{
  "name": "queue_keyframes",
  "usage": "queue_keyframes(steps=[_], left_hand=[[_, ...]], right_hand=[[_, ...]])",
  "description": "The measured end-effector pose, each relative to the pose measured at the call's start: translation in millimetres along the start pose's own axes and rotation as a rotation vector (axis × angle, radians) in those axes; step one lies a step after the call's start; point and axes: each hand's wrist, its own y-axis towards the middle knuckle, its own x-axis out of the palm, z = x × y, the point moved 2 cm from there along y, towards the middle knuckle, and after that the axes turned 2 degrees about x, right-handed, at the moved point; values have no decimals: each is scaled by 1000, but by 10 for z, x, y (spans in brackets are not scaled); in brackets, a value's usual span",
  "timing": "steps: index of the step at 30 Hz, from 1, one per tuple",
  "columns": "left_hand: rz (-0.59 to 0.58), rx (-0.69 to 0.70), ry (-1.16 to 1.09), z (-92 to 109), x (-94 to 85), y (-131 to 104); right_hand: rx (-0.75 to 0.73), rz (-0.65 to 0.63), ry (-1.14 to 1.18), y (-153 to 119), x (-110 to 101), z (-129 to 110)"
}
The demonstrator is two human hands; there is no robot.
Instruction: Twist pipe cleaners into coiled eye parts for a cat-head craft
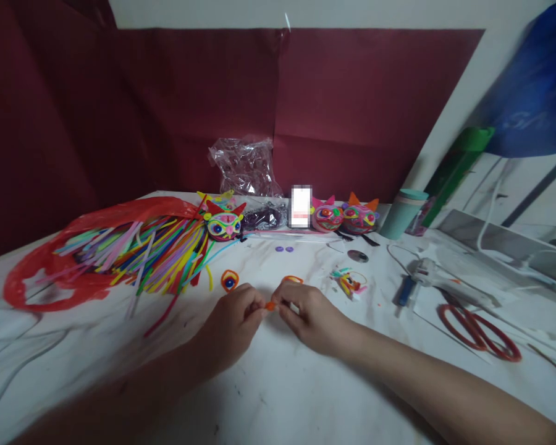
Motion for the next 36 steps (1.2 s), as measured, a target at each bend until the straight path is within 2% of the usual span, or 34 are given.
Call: queue_keyframes(steps=[3, 6, 10, 12, 15, 20, 24, 28, 32, 34, 36], left_hand=[[-60, 90, 60, 15, 28, -30], [-48, 78, 22, 50, 20, -42], [60, -71, -208, 63, -27, -35], [87, -117, -314, 48, -18, -43], [119, -131, -375, 18, 30, -68], [80, -130, -319, 25, 81, -70], [77, -102, -213, 65, 27, -36], [76, 17, -47, 86, -41, -20], [-15, 96, 61, 72, -36, -30], [-49, 117, 50, 73, -26, -34], [-22, 93, -3, 82, -34, -33]], right_hand=[[-62, -111, -81, -22, -35, -32], [0, -132, -37, -24, -45, -32], [230, -13, 350, 5, 23, 22], [270, 57, 516, 9, 93, 38], [282, 168, 598, -12, 174, 41], [272, 180, 562, -39, 180, 26], [243, 158, 384, -23, 99, 36], [174, 42, 165, -7, -6, 3], [122, -66, 29, -24, -72, -48], [138, -81, 46, -27, -65, -45], [194, -74, 199, -17, -27, -21]])
